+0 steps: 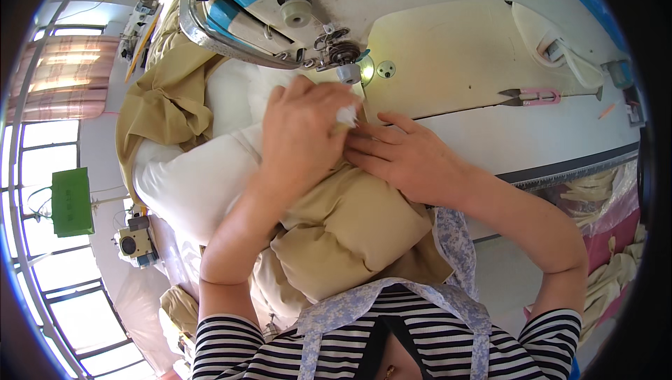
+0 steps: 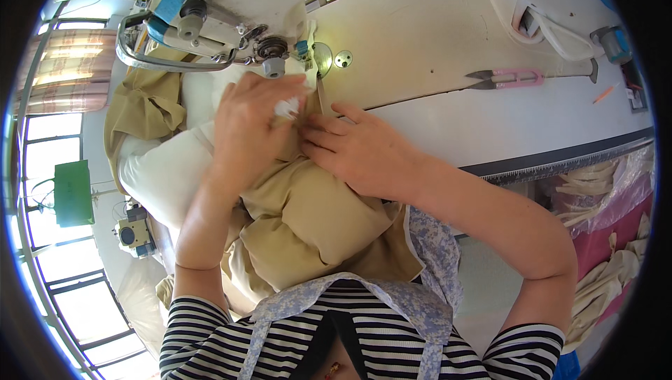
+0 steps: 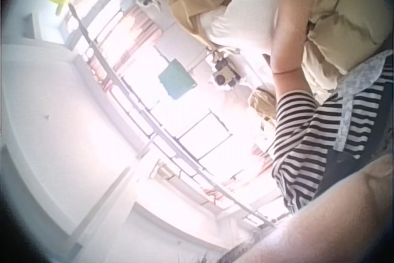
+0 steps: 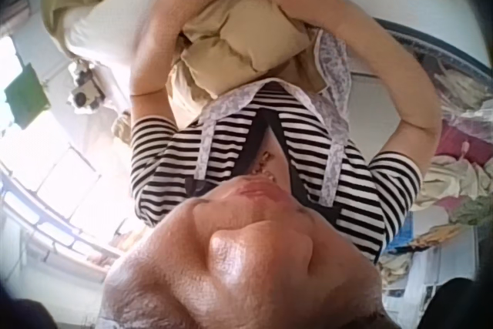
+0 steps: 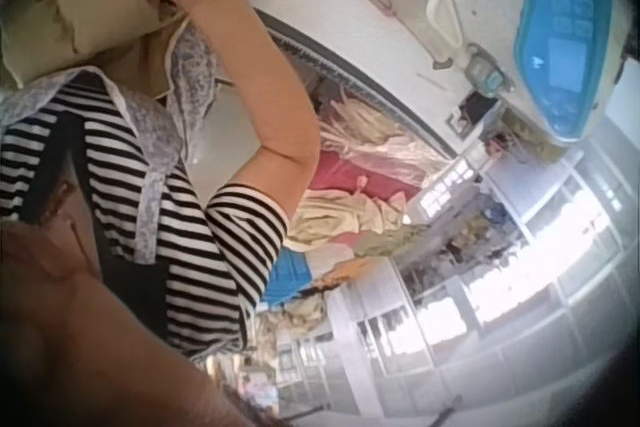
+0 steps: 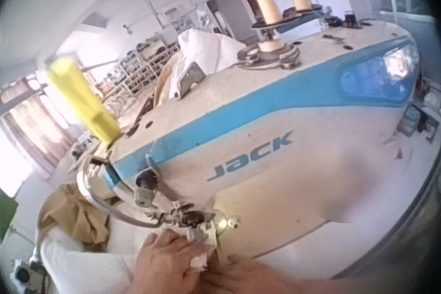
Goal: The person sews a beige quilted jacket using a sewing machine. They guide the fabric under the needle, align edges, and adjust the jacket as needed while operating the machine.
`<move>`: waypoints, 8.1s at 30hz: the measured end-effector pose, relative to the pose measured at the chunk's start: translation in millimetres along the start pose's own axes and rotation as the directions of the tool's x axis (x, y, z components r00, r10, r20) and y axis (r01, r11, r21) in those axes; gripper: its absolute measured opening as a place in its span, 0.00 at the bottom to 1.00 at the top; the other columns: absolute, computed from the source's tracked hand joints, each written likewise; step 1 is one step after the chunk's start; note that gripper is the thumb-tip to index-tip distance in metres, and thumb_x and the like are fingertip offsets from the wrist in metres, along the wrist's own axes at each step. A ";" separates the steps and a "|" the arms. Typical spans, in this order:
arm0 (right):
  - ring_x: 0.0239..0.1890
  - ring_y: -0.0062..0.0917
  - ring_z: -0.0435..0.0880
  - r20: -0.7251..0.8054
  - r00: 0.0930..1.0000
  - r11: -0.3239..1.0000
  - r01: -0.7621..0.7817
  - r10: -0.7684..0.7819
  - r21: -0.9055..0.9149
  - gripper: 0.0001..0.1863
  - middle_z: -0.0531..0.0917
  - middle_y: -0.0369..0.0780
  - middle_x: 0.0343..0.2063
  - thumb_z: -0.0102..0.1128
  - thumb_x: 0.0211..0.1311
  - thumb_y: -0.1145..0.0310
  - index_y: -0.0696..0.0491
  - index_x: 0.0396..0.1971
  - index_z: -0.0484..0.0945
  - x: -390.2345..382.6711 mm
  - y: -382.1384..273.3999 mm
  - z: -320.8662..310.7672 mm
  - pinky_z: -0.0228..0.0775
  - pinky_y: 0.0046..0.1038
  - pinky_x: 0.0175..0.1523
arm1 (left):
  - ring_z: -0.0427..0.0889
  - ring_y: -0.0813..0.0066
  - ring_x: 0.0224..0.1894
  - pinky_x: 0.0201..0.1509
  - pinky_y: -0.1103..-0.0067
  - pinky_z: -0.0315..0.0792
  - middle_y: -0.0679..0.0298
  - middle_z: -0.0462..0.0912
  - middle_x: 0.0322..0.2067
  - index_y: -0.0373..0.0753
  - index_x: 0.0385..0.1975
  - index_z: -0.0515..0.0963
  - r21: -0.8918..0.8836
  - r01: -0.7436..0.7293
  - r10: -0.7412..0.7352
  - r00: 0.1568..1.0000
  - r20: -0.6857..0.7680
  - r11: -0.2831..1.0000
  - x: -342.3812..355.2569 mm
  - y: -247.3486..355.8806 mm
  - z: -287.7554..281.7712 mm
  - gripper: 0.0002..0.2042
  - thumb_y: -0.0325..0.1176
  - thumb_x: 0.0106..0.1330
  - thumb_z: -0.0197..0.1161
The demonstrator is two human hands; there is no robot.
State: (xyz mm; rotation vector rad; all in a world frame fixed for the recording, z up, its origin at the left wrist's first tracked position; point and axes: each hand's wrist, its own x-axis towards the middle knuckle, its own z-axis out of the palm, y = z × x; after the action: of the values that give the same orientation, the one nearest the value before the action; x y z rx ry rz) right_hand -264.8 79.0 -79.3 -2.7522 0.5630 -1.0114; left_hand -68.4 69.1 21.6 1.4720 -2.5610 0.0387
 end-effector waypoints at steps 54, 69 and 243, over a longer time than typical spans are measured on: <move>0.57 0.29 0.82 0.023 0.997 0.997 -0.069 0.069 -0.026 0.18 0.85 0.40 0.50 0.57 0.60 0.70 0.55 0.51 0.81 1.4 5.1 -12.3 0.69 0.35 0.61 | 0.77 0.64 0.48 0.51 0.65 0.63 0.66 0.86 0.45 0.48 0.49 0.85 0.256 0.041 -0.037 0.999 -0.022 0.966 -3.9 4.5 29.8 0.22 0.29 0.51 0.70; 0.72 0.34 0.70 0.130 0.955 0.961 0.251 -0.265 0.113 0.29 0.73 0.44 0.68 0.56 0.60 0.69 0.49 0.65 0.73 -17.8 1.2 -37.7 0.61 0.42 0.75 | 0.78 0.58 0.48 0.54 0.65 0.70 0.62 0.82 0.47 0.42 0.48 0.83 0.240 0.168 -0.134 0.979 -0.151 0.956 -55.7 26.7 -16.4 0.16 0.27 0.58 0.69; 0.74 0.32 0.65 0.303 0.851 0.900 0.430 -0.428 0.064 0.26 0.71 0.37 0.70 0.58 0.56 0.67 0.44 0.59 0.78 -46.4 -26.9 -12.0 0.58 0.39 0.77 | 0.82 0.57 0.37 0.45 0.67 0.74 0.59 0.83 0.34 0.37 0.47 0.80 0.071 -0.014 -0.001 0.978 0.211 0.997 -115.0 65.0 -31.5 0.21 0.37 0.54 0.72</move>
State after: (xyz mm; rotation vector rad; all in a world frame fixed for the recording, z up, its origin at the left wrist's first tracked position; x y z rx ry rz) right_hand -297.3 121.9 -90.4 -3.0263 -0.1090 -0.6101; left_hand -63.2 204.0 37.1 1.5714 -2.7580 -0.0263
